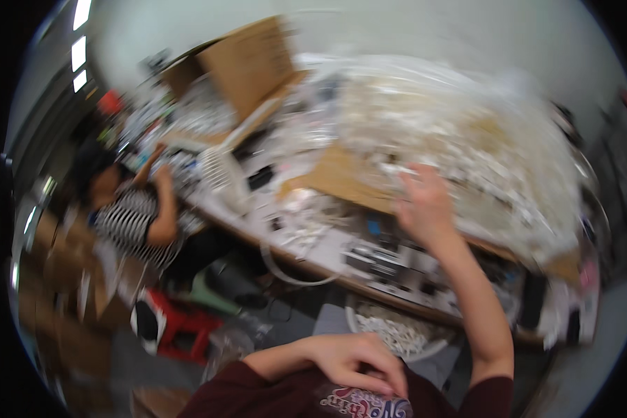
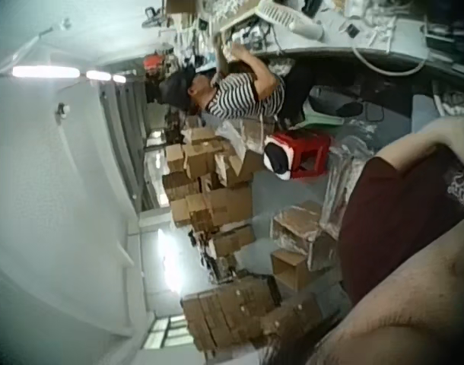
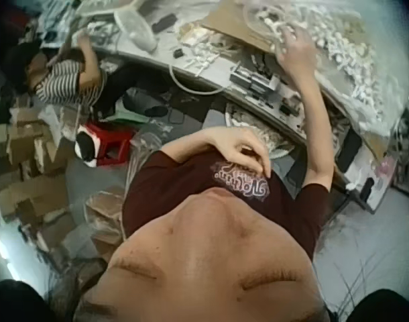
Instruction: The recorder is assembling small white plastic spray or pump components using a manual assembly fixture.
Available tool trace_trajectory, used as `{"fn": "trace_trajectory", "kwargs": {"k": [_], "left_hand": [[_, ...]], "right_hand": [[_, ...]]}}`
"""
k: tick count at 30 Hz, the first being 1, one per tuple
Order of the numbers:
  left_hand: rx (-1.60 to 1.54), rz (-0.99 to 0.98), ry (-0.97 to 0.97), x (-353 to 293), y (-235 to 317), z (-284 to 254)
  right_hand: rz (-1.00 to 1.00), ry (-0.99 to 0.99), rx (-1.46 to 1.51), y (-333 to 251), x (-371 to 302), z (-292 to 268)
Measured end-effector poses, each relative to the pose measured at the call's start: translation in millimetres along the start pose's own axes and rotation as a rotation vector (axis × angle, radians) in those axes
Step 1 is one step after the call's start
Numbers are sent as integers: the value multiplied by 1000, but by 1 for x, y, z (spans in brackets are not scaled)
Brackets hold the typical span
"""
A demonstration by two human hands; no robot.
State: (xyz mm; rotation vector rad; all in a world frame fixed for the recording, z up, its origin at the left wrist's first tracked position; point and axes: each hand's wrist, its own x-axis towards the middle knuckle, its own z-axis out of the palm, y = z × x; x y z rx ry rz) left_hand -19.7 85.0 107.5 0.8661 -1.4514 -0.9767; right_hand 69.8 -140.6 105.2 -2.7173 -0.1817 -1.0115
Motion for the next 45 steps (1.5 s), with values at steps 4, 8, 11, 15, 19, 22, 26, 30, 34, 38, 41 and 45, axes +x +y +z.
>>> {"fn": "trace_trajectory", "kwargs": {"k": [4,8,11,15,19,22,26,30,34,38,41,45], "left_hand": [[91,75,197,3,-22,18],[225,55,199,-7,-23,15],[213,43,226,-9,-39,13],[208,24,248,-12,-40,11],[317,66,279,-12,-51,10],[341,51,296,-12,-53,10],[360,38,336,-14,-58,10],[355,5,418,-18,-58,16],[408,18,492,-18,-69,18],[737,41,555,-9,-66,-9],[858,11,762,-1,-64,-37],[866,58,869,31,-54,-81]], "right_hand": [[-61,-82,-194,22,18,36],[-110,-161,-310,36,22,43],[-94,-204,-326,48,25,37],[-134,-143,-401,66,22,31],[-117,-158,-445,74,12,30],[-62,-241,-379,64,8,15],[-79,-150,-329,84,-6,16],[-16,-212,-256,92,-13,9],[14,-195,-252,98,-24,2],[90,-184,-344,132,-43,-11],[94,-174,-293,114,-35,-13],[232,-212,-117,100,-32,-32]]}}
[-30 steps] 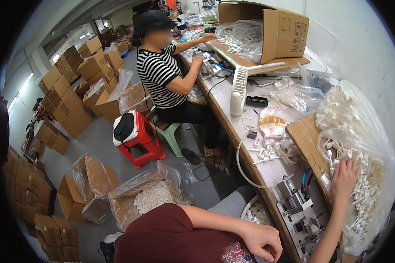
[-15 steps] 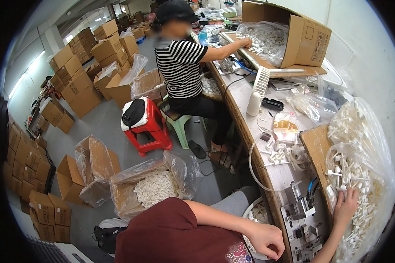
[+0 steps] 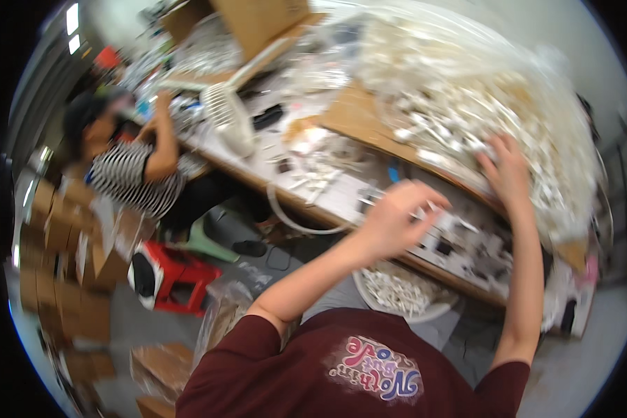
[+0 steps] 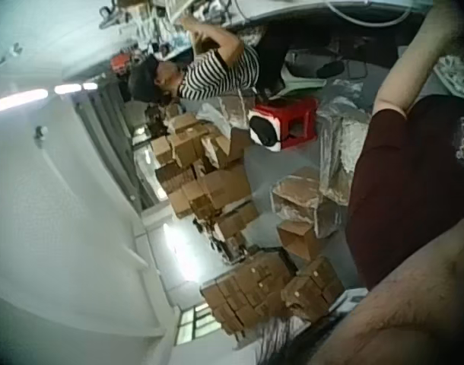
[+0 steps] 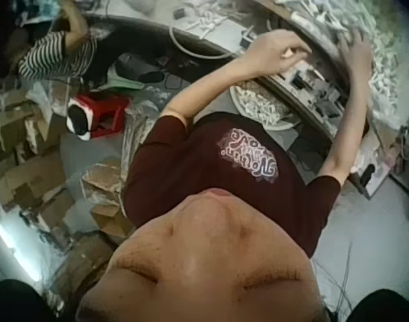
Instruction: The recorder is assembling small white plastic spray or pump components using a manual assembly fixture.
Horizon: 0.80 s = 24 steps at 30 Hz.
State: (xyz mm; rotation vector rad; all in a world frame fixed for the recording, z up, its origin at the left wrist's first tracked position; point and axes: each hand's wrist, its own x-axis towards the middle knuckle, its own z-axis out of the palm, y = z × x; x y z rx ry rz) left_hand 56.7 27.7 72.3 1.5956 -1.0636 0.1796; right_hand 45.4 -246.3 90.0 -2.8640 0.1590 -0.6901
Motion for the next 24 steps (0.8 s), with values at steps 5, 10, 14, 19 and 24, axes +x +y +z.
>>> {"fn": "trace_trajectory", "kwargs": {"k": [5,10,14,19,24], "left_hand": [[220,97,75,44,-15,18],[356,216,85,76,-41,55],[468,235,36,91,-62,74],[555,328,-13,101,-64,64],[382,162,12,97,-40,50]], "right_hand": [[-122,247,-32,5,-19,-8],[-204,320,-103,0,-30,-9],[-191,323,-73,-6,-34,-9],[-93,283,53,1,-37,-8],[56,282,287,2,-35,-18]]}}
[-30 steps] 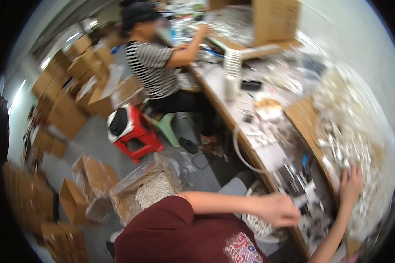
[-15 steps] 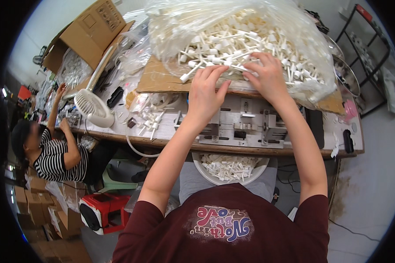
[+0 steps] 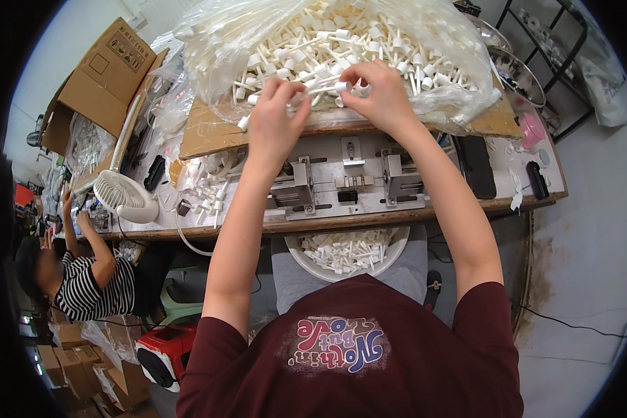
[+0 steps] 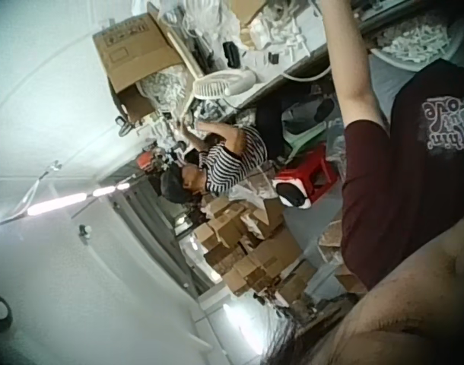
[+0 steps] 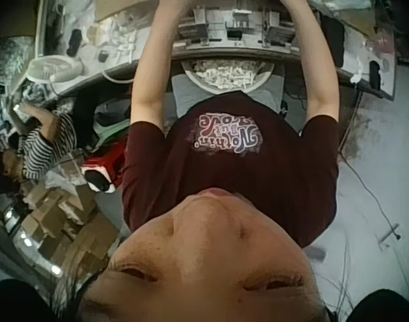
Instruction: The recorder is assembling small white plastic spray or pump components using a manual assembly fixture.
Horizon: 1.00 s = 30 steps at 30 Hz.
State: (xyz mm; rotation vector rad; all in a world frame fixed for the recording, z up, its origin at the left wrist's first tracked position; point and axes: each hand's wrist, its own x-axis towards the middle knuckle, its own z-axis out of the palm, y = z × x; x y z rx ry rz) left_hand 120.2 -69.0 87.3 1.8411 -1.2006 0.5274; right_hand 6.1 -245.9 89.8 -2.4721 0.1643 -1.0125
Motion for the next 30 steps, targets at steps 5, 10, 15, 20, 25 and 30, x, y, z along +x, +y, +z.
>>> {"fn": "trace_trajectory", "kwargs": {"k": [5,10,15,20,25,30], "left_hand": [[-389,-185,21,-23,29,-34],[-542,-258,-184,-75,55,-50],[-281,-110,-382,-127,57,-36],[60,162,-321,-153,50,-4],[141,189,-369,-156,54,8],[76,170,-379,-151,52,10]], "right_hand": [[312,225,372,3,-10,-24],[504,349,439,4,-28,-47],[173,123,-285,5,-49,-40],[318,-79,-219,-2,-47,-39],[396,-134,-91,5,-44,-50],[271,49,113,-8,-62,-45]]}}
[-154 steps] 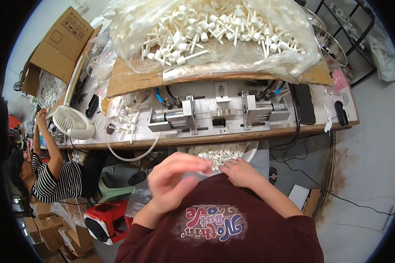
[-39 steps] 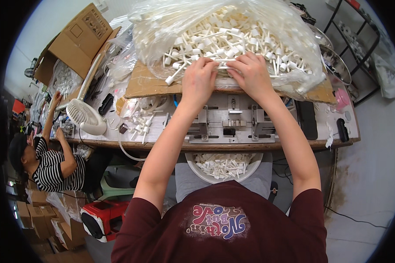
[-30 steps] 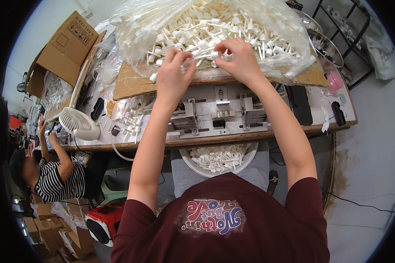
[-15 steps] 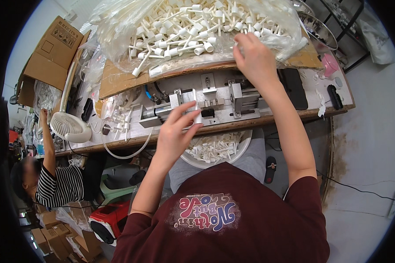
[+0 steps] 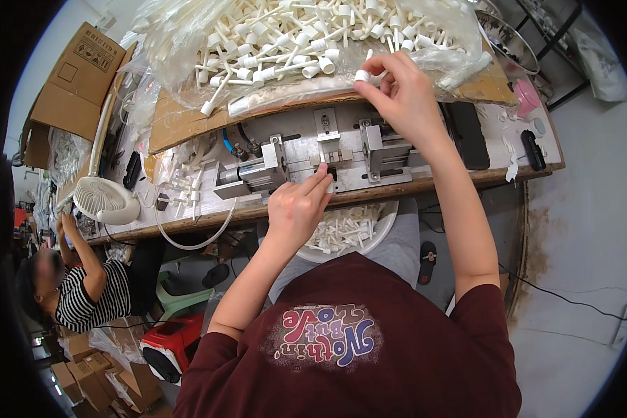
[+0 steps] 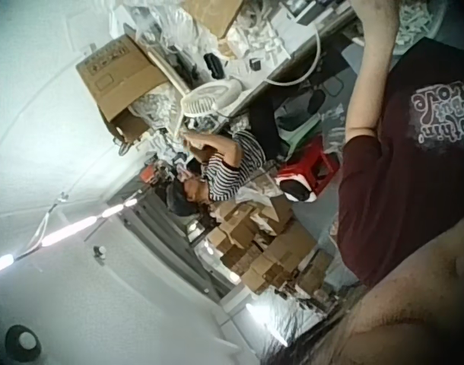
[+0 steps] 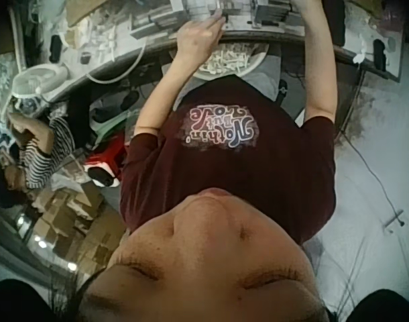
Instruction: The recorder is assembling small white plastic spray or pump components using a manual assembly fixture.
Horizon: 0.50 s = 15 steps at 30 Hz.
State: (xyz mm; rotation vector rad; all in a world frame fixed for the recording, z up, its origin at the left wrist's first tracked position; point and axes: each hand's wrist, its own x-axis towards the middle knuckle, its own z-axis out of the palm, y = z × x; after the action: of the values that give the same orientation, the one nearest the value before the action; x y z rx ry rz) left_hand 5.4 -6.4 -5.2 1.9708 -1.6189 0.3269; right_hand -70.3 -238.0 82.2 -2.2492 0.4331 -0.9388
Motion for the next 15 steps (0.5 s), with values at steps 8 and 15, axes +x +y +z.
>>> {"fn": "trace_trajectory", "kwargs": {"k": [8,15], "left_hand": [[-1,21,-1,2,-2,-3],[-146,-123,147,59,-19,-59]], "right_hand": [[-212,-109,-28,-35,-72,10],[-320,-197,-241,-31,-120,25]]}}
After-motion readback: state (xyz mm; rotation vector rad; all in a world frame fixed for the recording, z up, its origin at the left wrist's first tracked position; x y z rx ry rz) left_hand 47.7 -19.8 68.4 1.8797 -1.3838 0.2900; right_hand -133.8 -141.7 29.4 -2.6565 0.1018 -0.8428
